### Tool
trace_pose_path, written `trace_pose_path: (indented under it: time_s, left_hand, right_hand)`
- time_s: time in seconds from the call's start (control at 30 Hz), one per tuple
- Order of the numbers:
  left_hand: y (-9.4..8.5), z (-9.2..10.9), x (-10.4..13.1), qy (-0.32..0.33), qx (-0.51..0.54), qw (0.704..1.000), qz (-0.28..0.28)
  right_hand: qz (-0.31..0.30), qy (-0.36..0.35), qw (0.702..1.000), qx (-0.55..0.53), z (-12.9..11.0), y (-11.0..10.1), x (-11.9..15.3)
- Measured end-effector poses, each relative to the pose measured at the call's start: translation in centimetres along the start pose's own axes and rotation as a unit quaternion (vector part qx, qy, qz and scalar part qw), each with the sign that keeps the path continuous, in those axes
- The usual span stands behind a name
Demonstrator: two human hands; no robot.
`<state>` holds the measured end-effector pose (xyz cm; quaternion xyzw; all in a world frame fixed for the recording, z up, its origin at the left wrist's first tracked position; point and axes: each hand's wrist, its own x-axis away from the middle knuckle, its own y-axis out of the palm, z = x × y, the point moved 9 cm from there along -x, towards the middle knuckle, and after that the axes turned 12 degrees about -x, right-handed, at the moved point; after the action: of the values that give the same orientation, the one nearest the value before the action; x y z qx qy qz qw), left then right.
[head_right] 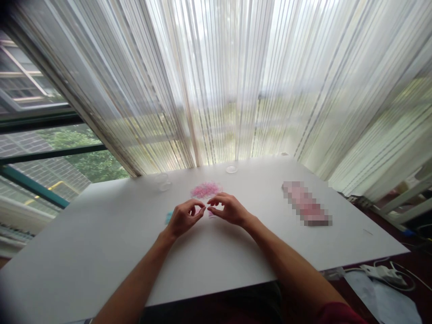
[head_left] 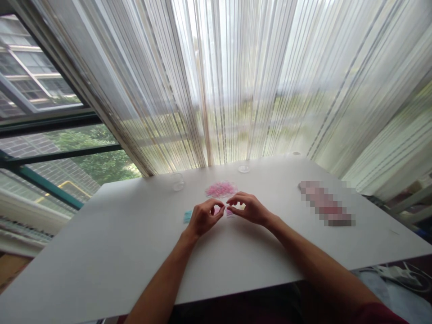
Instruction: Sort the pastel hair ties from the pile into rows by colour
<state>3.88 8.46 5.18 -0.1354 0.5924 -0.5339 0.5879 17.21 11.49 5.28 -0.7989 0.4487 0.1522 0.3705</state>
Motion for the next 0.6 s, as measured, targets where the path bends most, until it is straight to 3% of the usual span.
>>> trace_pose_path:
  time_s: [0.4,0.6]
  left_hand:
    - [-0.2,0.1,-0.1,0.003,0.014,1.0,0.002]
    - [0.1,-1.4,-0.1,-0.042,0.09,0.995,0.011]
  right_hand:
    - [0.001,0.005,1.0,0.013,0.0,-0.3,-0.2]
    - [0.089,0.041,0.995,0.036,2.2,-4.0,-0.1]
